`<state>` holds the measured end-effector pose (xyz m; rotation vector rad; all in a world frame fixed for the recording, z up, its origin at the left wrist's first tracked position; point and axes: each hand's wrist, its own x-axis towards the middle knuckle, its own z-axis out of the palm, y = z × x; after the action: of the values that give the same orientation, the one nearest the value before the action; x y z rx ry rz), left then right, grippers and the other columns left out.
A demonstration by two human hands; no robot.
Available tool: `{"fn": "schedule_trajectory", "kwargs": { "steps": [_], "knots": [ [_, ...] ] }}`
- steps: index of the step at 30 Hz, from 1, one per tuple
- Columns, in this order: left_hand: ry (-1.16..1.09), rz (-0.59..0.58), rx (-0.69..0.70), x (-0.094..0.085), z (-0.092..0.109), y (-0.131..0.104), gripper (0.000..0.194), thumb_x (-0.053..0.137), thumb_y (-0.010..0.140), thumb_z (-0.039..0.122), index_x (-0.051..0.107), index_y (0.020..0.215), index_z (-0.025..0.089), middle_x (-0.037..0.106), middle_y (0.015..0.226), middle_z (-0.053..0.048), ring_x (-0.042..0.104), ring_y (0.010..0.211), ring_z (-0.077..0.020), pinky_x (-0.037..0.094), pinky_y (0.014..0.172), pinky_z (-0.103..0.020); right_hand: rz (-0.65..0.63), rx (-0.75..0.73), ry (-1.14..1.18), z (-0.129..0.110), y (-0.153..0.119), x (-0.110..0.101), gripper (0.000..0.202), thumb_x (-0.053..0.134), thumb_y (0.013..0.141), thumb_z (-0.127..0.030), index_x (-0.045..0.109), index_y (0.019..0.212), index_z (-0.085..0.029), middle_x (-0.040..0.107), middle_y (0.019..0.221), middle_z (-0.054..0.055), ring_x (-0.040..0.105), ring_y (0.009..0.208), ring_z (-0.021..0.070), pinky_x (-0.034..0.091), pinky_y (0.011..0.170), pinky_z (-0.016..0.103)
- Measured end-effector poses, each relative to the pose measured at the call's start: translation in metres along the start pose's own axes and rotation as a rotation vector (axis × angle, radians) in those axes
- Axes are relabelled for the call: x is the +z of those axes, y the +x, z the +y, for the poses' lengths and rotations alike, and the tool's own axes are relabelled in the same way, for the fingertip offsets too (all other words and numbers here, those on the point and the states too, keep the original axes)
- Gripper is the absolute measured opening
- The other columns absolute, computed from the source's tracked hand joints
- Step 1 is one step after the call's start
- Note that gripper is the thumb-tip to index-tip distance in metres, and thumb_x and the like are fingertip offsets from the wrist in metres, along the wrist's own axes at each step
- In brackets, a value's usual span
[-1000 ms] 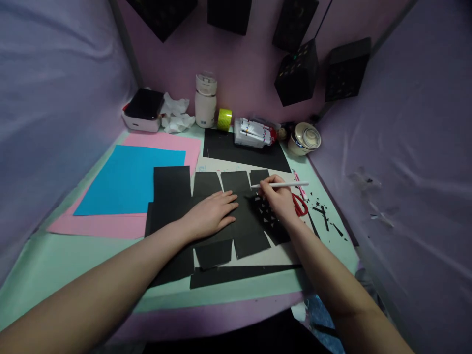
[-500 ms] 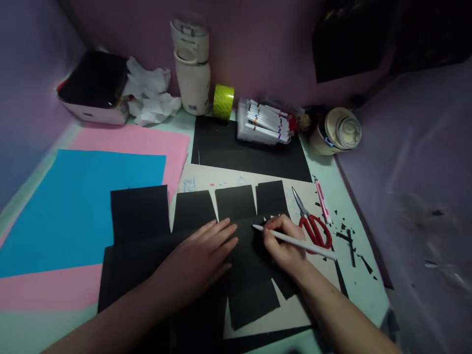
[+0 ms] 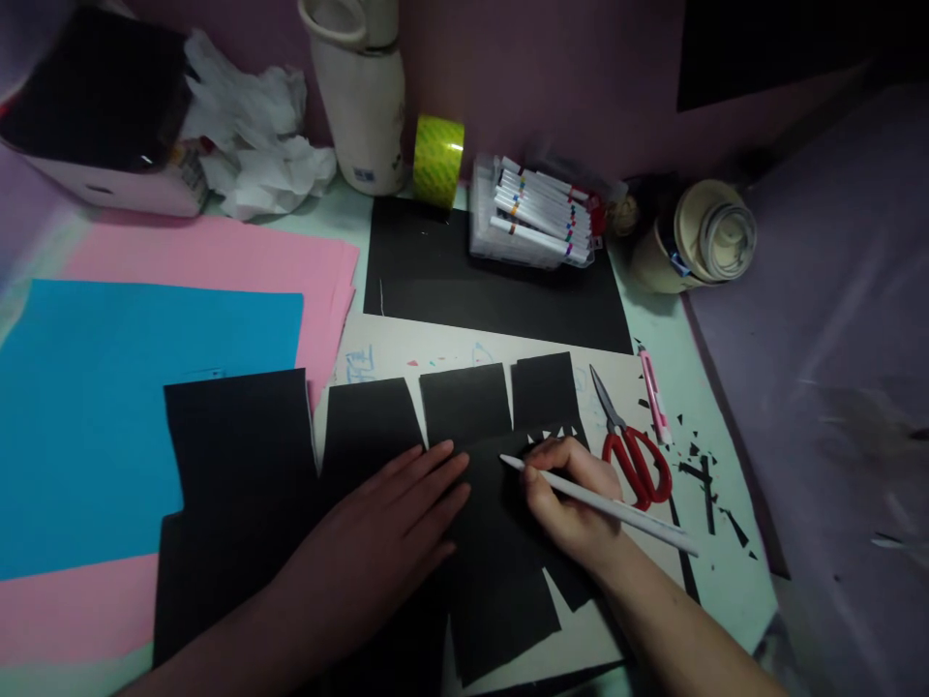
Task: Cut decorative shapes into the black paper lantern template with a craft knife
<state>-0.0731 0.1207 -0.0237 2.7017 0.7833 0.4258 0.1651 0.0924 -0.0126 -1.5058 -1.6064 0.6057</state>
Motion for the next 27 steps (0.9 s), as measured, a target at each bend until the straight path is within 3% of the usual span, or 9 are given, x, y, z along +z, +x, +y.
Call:
{"fn": "schedule_trajectory", "kwargs": {
  "steps": [12, 19, 27],
  "knots": [
    [0.007, -0.030, 0.001, -0.0028, -0.0013, 0.0017, 0.041, 0.042, 0.099, 0.040, 0.057, 0.135, 0.028, 0.049, 0.147, -0.002, 0.046, 0.137, -0.0218, 0.045, 0.110, -0.041, 0.007, -0.004, -0.033, 0.0003, -0.0003, 0.0001, 0.010, 0.063, 0.079, -0.016, 0.060, 0.077, -0.025, 0.066, 0.067, 0.000, 0.063, 0.058, 0.0160, 0.051, 0.053, 0.029],
    [0.018, -0.008, 0.009, -0.0016, -0.0004, 0.0014, 0.039, 0.043, 0.099, 0.038, 0.060, 0.131, 0.023, 0.049, 0.147, -0.002, 0.046, 0.137, -0.0220, 0.044, 0.111, -0.041, -0.004, 0.012, 0.004, 0.0027, -0.0027, 0.0008, 0.012, 0.064, 0.079, -0.014, 0.058, 0.078, -0.025, 0.066, 0.069, 0.000, 0.063, 0.059, 0.0159, 0.051, 0.054, 0.029],
    [0.021, -0.027, 0.009, -0.0020, -0.0006, 0.0016, 0.040, 0.041, 0.100, 0.038, 0.060, 0.131, 0.022, 0.050, 0.147, -0.004, 0.046, 0.137, -0.0222, 0.044, 0.110, -0.041, 0.072, 0.025, -0.056, -0.0005, -0.0013, 0.0031, 0.012, 0.062, 0.079, -0.015, 0.056, 0.074, -0.025, 0.064, 0.065, 0.000, 0.061, 0.056, 0.0156, 0.049, 0.052, 0.029]
  ]
}}
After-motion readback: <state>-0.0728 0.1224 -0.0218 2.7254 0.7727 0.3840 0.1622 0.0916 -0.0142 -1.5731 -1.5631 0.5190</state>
